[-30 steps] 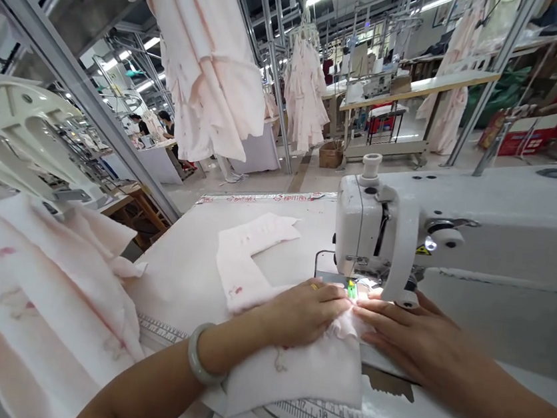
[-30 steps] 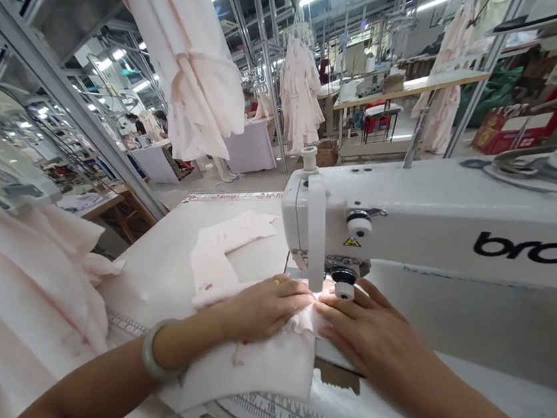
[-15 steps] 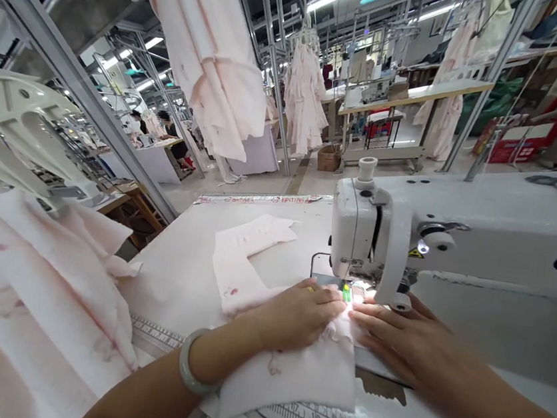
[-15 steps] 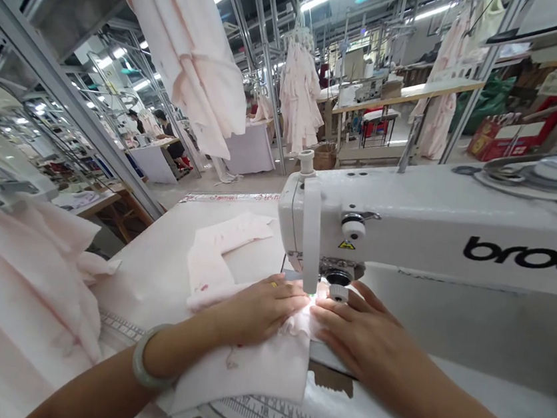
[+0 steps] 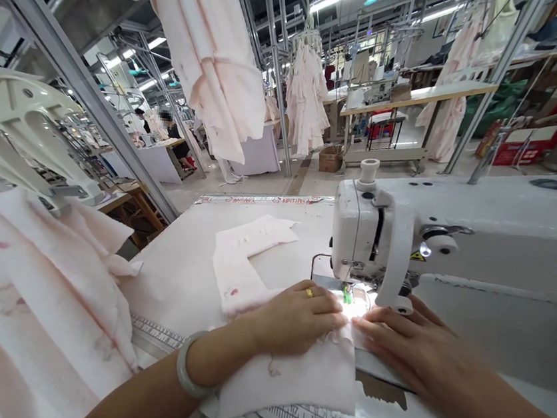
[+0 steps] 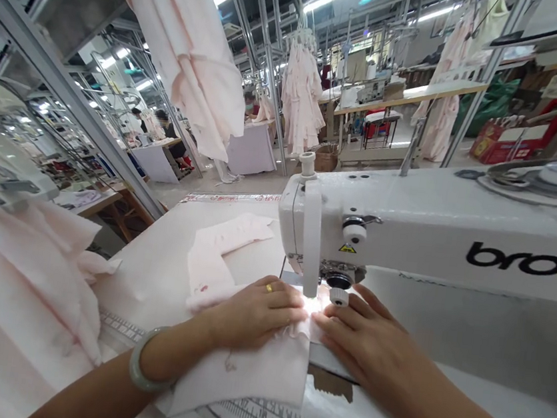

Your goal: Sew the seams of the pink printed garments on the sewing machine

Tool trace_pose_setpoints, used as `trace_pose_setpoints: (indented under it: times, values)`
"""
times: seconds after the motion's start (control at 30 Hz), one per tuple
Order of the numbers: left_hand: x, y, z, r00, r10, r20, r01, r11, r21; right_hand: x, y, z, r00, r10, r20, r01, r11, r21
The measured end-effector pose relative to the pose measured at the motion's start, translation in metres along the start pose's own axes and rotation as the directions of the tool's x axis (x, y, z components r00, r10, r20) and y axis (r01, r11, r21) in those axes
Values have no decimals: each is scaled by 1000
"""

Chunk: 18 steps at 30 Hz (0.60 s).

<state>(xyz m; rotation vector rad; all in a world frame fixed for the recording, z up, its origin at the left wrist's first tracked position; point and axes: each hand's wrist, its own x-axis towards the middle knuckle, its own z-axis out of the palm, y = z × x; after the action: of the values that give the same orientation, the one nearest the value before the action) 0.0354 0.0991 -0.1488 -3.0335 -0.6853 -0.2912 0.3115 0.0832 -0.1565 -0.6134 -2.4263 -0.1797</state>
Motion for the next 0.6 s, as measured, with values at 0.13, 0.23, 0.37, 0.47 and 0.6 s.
trace_pose_setpoints:
  times: [0.13,0.23,0.37,0.47,0.6]
  values:
    - [0,0,3,1000,16,20,-16,1000,27,-4,4,4,999,-37,-21,35,996,-78]
    - [2,-1,6,1000,-27,14,26,997,66,-12,10,9,998,-48,-50,42,992,-117]
    - [3,-3,5,1000,-12,10,12,997,78,-14,11,11,997,-58,-60,51,991,-122]
    - [0,-2,0,1000,27,11,-28,999,45,-9,7,8,996,-65,-68,58,993,-102]
    - [0,2,-8,999,30,19,-28,997,-65,-5,3,3,997,-62,-42,60,997,-53]
